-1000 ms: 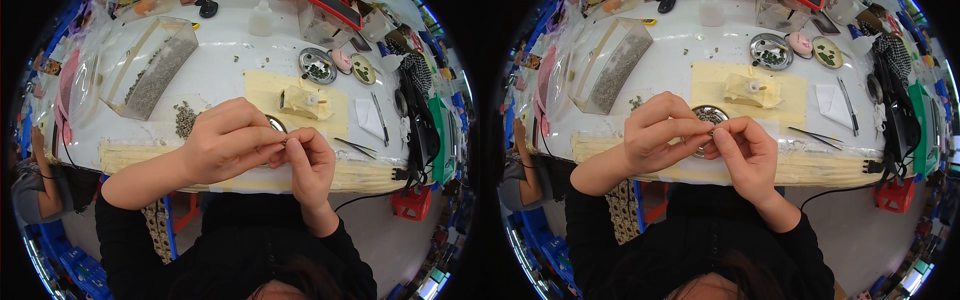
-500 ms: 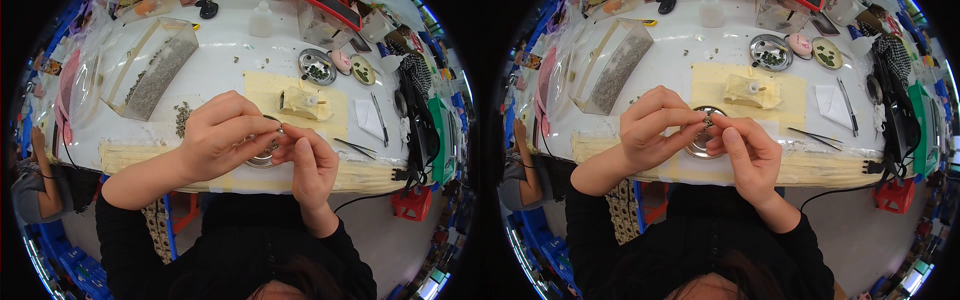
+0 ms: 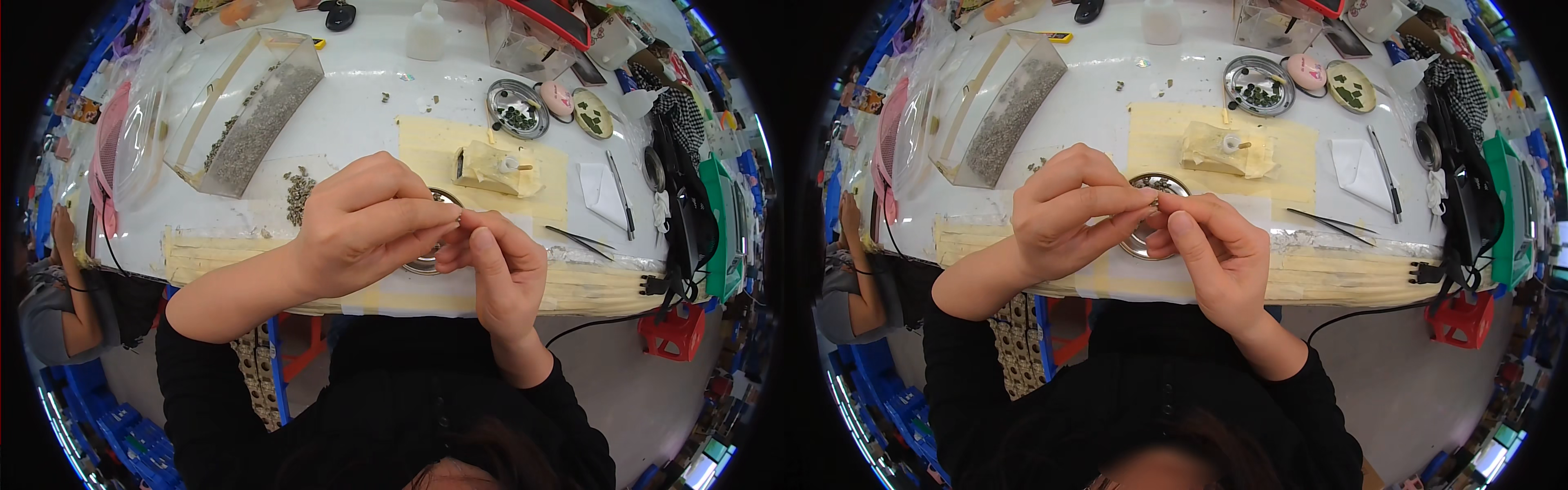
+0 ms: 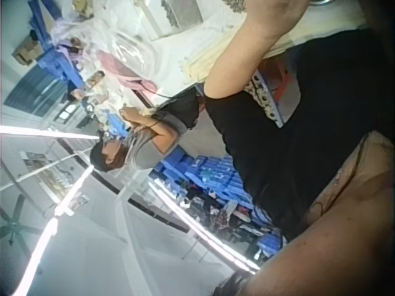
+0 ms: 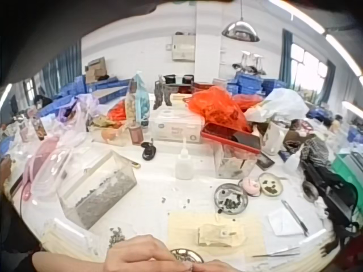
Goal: Assembling small mechanical toy components at a workbench.
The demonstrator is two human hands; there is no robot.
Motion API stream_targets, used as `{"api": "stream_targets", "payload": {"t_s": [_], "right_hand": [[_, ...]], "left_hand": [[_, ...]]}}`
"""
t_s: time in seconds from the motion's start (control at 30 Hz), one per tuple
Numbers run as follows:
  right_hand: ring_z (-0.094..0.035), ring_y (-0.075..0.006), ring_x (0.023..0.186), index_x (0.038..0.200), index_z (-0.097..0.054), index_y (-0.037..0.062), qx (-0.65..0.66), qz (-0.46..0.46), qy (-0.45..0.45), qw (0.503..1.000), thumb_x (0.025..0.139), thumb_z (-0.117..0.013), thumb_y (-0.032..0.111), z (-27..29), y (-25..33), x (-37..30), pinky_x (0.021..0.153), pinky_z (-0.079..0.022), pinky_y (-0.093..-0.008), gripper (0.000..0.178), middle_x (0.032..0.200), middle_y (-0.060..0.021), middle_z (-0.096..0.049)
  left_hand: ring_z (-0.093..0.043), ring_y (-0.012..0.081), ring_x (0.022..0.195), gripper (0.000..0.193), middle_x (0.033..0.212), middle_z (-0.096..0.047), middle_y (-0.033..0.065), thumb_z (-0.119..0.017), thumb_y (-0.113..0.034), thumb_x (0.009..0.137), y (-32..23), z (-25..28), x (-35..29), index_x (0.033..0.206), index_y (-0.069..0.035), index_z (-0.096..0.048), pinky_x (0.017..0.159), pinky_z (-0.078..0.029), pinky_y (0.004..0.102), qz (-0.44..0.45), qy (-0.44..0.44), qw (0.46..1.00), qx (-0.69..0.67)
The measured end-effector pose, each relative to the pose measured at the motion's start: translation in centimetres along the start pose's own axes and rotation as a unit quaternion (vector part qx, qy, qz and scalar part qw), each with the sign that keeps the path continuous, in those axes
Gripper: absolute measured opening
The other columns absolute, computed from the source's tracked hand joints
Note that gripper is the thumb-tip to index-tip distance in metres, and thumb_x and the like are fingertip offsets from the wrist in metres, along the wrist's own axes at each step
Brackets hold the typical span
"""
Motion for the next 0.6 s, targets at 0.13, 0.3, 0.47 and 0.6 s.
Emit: {"api": "stream_targets", "payload": {"t_s": [0.13,0.3,0.47,0.6], "right_hand": [[-0.068,-0.0139,0.081,0.116,-0.062,-0.0062,0.053,-0.036,0.015,0.998,0.100,-0.054,0.007,-0.04,-0.26,0.22,0.074,-0.058,-0.0274,0.022,0.096,-0.0117,-0.068],[-0.068,-0.0131,0.080,0.111,-0.061,-0.0052,0.041,-0.049,0.014,0.998,0.100,-0.055,0.009,-0.03,-0.31,0.28,0.073,-0.058,-0.0273,0.019,0.092,-0.0102,-0.068],[-0.068,-0.0126,0.079,0.109,-0.060,-0.0041,0.060,-0.068,0.011,0.996,0.099,-0.057,0.008,0.00,-0.46,0.34,0.072,-0.058,-0.0266,0.016,0.089,-0.0095,-0.068],[-0.067,-0.0124,0.077,0.108,-0.059,-0.0030,0.102,-0.095,0.027,0.990,0.098,-0.058,0.008,0.06,-0.71,0.41,0.071,-0.058,-0.0257,0.014,0.087,-0.0092,-0.068]], "left_hand": [[-0.059,0.0158,0.068,0.029,0.079,-0.063,0.0032,-0.081,0.003,0.068,-0.26,-0.11,0.11,0.095,-0.003,-0.075,0.057,-0.045,0.0271,-0.016,0.011,1.000,-0.009],[-0.058,0.0159,0.067,0.029,0.079,-0.063,0.0032,-0.082,0.002,0.068,-0.27,-0.25,0.02,0.095,-0.004,-0.074,0.056,-0.044,0.0271,-0.022,0.007,1.000,-0.009],[-0.059,0.0162,0.066,0.029,0.078,-0.062,0.0036,-0.083,0.001,0.067,-0.42,-0.28,0.09,0.094,-0.003,-0.074,0.055,-0.044,0.0276,-0.034,0.010,0.999,-0.008],[-0.059,0.0166,0.065,0.028,0.077,-0.062,0.0035,-0.083,0.001,0.067,-0.62,-0.16,0.12,0.093,-0.003,-0.073,0.054,-0.044,0.0280,-0.051,0.013,0.999,-0.013]]}}
Point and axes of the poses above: each hand's wrist, its own x-axis towards the middle knuckle, its own z-axis out of the back of the hand, y = z × x, the point moved 5 cm from there along x, towards the middle knuckle
